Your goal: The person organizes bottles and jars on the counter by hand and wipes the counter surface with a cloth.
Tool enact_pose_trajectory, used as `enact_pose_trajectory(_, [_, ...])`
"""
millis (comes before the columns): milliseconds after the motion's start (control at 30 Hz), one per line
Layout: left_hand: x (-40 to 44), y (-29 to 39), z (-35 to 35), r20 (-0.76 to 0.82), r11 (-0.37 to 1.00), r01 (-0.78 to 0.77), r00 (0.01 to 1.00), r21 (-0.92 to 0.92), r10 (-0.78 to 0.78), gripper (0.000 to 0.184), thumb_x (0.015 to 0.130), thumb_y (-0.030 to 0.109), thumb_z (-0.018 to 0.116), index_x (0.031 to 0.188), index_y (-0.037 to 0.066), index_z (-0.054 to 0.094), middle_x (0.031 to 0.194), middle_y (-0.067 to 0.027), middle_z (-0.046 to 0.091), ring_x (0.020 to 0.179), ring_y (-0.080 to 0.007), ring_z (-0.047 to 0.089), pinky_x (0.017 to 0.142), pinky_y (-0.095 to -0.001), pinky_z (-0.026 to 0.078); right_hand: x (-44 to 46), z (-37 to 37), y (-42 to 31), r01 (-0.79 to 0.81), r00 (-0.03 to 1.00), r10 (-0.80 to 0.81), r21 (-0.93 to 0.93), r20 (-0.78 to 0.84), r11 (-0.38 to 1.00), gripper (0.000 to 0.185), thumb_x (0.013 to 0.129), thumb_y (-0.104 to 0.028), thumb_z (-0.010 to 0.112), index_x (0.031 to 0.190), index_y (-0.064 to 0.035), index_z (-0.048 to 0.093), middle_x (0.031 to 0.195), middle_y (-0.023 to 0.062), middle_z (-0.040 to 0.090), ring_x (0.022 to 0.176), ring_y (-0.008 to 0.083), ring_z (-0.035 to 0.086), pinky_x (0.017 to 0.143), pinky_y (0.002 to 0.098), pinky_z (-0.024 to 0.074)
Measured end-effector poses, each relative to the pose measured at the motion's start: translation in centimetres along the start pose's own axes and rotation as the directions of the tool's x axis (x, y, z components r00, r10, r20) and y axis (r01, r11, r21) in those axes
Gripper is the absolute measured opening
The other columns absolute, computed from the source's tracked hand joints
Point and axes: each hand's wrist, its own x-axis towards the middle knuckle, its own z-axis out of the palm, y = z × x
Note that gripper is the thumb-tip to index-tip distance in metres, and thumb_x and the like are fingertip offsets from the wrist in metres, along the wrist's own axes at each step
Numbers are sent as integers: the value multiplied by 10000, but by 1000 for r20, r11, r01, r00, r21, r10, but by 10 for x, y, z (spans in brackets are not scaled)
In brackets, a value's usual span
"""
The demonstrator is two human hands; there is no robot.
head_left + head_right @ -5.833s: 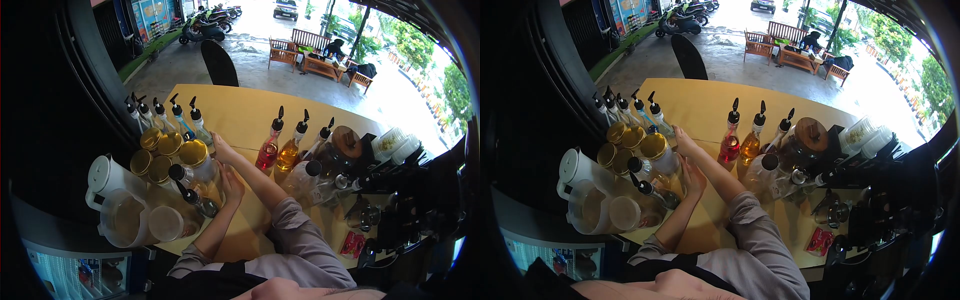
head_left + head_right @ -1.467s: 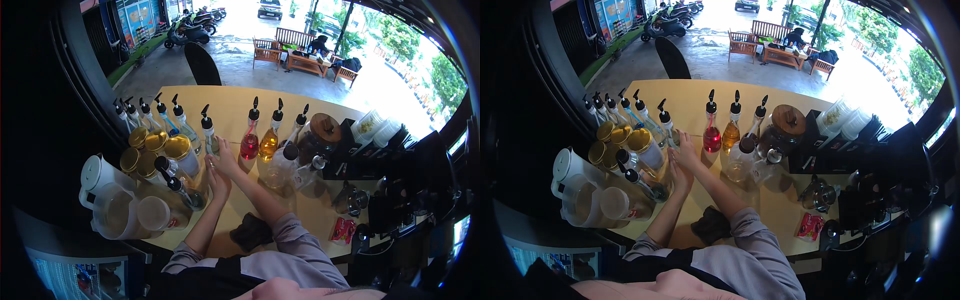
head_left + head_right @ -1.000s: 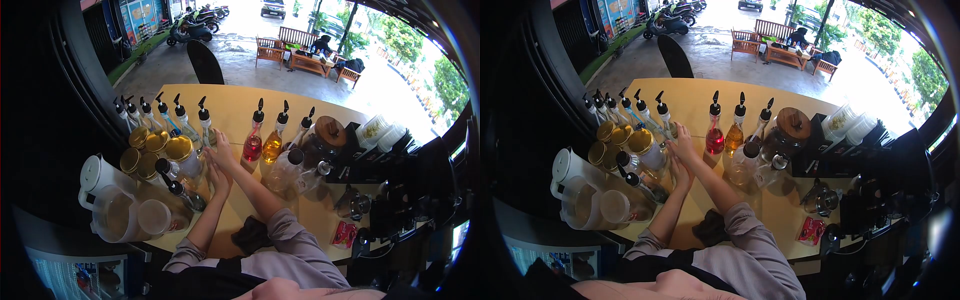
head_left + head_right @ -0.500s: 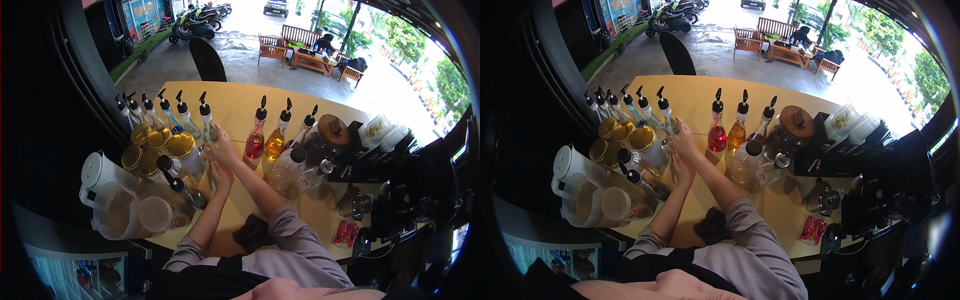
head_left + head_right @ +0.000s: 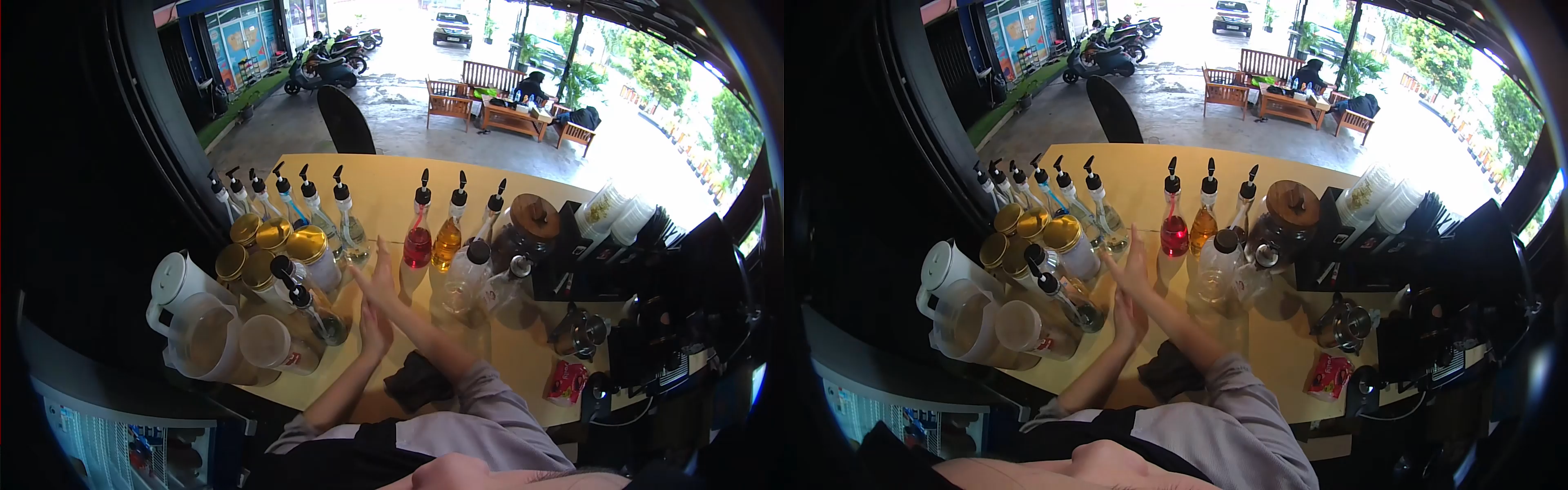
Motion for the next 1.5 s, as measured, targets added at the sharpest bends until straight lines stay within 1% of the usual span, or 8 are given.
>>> enact_pose_trajectory(167, [-75, 25, -22, -41, 995, 49, 998, 89, -45, 642, 1063, 501, 284, 1459, -2, 340, 1506, -137, 394, 1423, -249, 342, 1190, -401, 233, -66, -9, -19, 164, 957, -195, 151, 216, 975, 869, 787, -251, 774, 1485, -37, 304, 1455, 198, 402, 1321, 373, 435, 1095, 444, 367])
enact_pose_trajectory(267, [-92, 37, -28, -315, 994, 64, 949, 91, -32, 601, 1068, 475, 295, 1409, -9, 397, 1455, -131, 449, 1366, -244, 411, 1170, -397, 275, -84, -2, -42, 235, 906, -306, 252, 294, 939, 782, 803, -229, 757, 1453, -41, 365, 1417, 191, 447, 1275, 370, 485, 1069, 444, 398])
enact_pose_trajectory(367, [-102, 38, -40, -311, 985, 49, 950, 166, 5, 567, 1083, 429, 270, 1488, 33, 298, 1466, -133, 411, 1367, -210, 400, 1163, -371, 280, -88, 9, -44, 265, 876, -337, 239, 344, 934, 754, 832, -245, 747, 1447, -28, 367, 1403, 207, 461, 1257, 386, 501, 1053, 446, 414])
enact_pose_trajectory(533, [-112, 50, -23, -543, 993, 67, 833, -100, -111, 591, 1069, 486, 271, 1570, 191, 165, 1577, -48, 302, 1416, -224, 338, 1166, -408, 239, -93, 14, -45, 187, 861, -282, 251, 423, 950, 734, 882, -290, 715, 1449, -14, 341, 1366, 241, 481, 1225, 434, 514, 1024, 463, 430])
enact_pose_trajectory(833, [-88, 63, 2, -238, 968, -55, 964, 244, 114, 660, 1061, 502, 274, 1589, 246, -29, 1645, -89, 92, 1499, -261, 174, 1208, -417, 159, -99, -5, -55, 187, 910, -192, 50, 367, 981, 704, 904, -272, 678, 1450, -5, 322, 1331, 260, 458, 1211, 443, 485, 1021, 482, 412])
enact_pose_trajectory(1067, [-70, 45, 3, -204, 993, 57, 978, 99, -36, 660, 1059, 506, 275, 1584, 282, -59, 1648, -63, 53, 1491, -280, 185, 1196, -430, 211, -96, -25, -39, 169, 948, -152, -37, 279, 985, 704, 884, -257, 689, 1434, 2, 334, 1322, 254, 455, 1215, 444, 480, 1021, 478, 411])
enact_pose_trajectory(1133, [-61, 40, 12, -200, 986, 92, 972, -140, -119, 624, 1068, 481, 250, 1591, 270, -16, 1658, -45, 40, 1507, -252, 151, 1213, -416, 175, -92, -31, -35, 156, 956, -138, -48, 258, 987, 706, 881, -255, 690, 1433, 3, 334, 1326, 253, 451, 1215, 441, 479, 1021, 480, 410])
enact_pose_trajectory(1500, [1, 15, 20, -120, 972, 233, 965, -30, -235, 578, 1082, 447, 213, 1587, 291, -19, 1645, -42, 76, 1478, -257, 231, 1188, -421, 252, -52, -32, -2, 108, 994, -100, -330, 42, 938, 708, 893, -280, 649, 1456, -14, 313, 1358, 228, 442, 1215, 396, 494, 955, 472, 435])
